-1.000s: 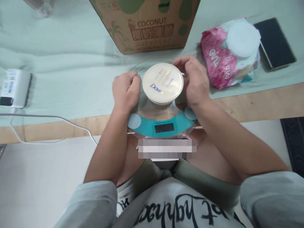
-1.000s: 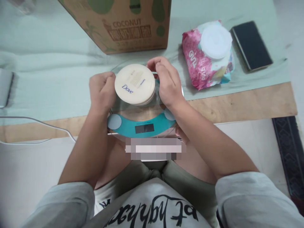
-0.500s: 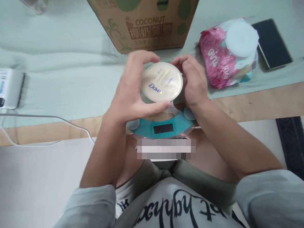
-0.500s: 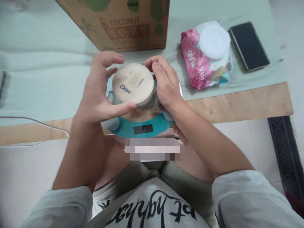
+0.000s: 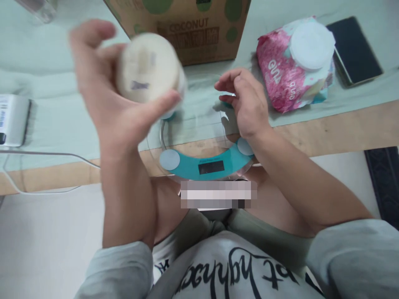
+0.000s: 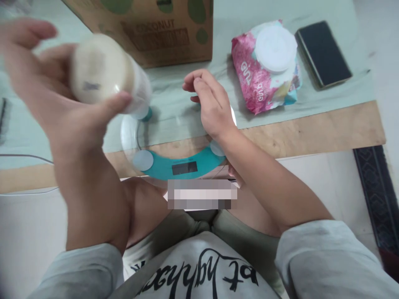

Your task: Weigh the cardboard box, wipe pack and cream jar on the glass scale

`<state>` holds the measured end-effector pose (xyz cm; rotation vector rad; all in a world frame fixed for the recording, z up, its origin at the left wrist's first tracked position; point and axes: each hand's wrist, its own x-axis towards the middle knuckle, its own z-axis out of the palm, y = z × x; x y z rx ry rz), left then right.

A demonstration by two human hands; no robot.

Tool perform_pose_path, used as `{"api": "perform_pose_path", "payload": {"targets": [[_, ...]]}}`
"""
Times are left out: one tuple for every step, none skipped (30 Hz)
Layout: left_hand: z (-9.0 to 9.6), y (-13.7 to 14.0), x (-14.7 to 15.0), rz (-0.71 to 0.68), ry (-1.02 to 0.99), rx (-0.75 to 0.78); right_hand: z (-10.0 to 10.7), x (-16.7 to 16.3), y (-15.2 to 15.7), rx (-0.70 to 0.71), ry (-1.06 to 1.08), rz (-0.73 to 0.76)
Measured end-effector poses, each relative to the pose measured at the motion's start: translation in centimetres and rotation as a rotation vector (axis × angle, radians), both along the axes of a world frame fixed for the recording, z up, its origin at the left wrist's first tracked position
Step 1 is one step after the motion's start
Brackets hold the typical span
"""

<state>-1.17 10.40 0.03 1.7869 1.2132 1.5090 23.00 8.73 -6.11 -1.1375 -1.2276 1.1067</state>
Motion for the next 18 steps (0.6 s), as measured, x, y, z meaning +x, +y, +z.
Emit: {"api": "perform_pose_path", "payload": {"targets": [[-0.2, 0.6, -1.5, 0.047, 0.066, 0.051, 0.0, 0.0, 0.0, -0.006, -0.004, 0.001], [-0.5, 1.1, -2.9, 0.126, 0.139, 0.062, -0.1, 0.0, 0.1, -0.010, -0.003, 0.001], [-0.9, 1.6, -4.2, 0.249, 0.182, 0.050, -0.1, 0.0, 0.1, -0.012, 0.002, -0.003], [-1.3, 2.0, -5.4, 0.365, 0.202, 0.030, -0.1, -0.1, 0.1, -0.013, 0.008, -0.008], [-1.7, 2.2, -6.2, 0.473, 0.202, 0.008, -0.1, -0.1, 0.2, -0.012, 0.012, -0.013], [-2.0, 2.3, -6.8, 0.556, 0.192, -0.016, -0.1, -0.1, 0.2, -0.011, 0.014, -0.016], [-2.1, 2.2, -7.1, 0.616, 0.180, -0.043, -0.1, -0.1, 0.2, -0.009, 0.013, -0.016], [-2.1, 2.0, -7.2, 0.659, 0.175, -0.069, -0.1, -0.1, 0.2, -0.009, 0.011, -0.011], [-2.1, 1.8, -7.2, 0.684, 0.186, -0.103, -0.1, -0.1, 0.2, -0.011, 0.008, -0.007], [-1.9, 1.6, -7.1, 0.699, 0.201, -0.140, -0.1, 0.0, 0.2, -0.014, 0.003, -0.001], [-1.7, 1.4, -6.9, 0.706, 0.213, -0.168, 0.0, 0.0, 0.2, -0.015, -0.002, 0.006], [-1.5, 1.3, -6.7, 0.708, 0.217, -0.188, 0.0, 0.1, 0.2, -0.014, -0.007, 0.012], [-1.3, 1.3, -6.5, 0.710, 0.218, -0.208, 0.0, 0.1, 0.3, -0.010, -0.012, 0.015], [-1.3, 1.4, -6.4, 0.704, 0.221, -0.222, 0.0, 0.1, 0.3, -0.006, -0.013, 0.013], [-1.3, 1.5, -6.3, 0.703, 0.221, -0.230, -0.1, 0.1, 0.3, -0.002, -0.010, 0.003], [-1.4, 1.6, -6.3, 0.702, 0.209, -0.240, -0.1, 0.1, 0.4, 0.002, -0.004, -0.011], [-1.6, 1.7, -6.3, 0.686, 0.152, -0.241, -0.1, 0.0, 0.4, 0.004, 0.003, -0.026], [-1.9, 1.9, -6.3, 0.659, 0.088, -0.241, -0.1, 0.0, 0.4, 0.005, 0.010, -0.037]]}}
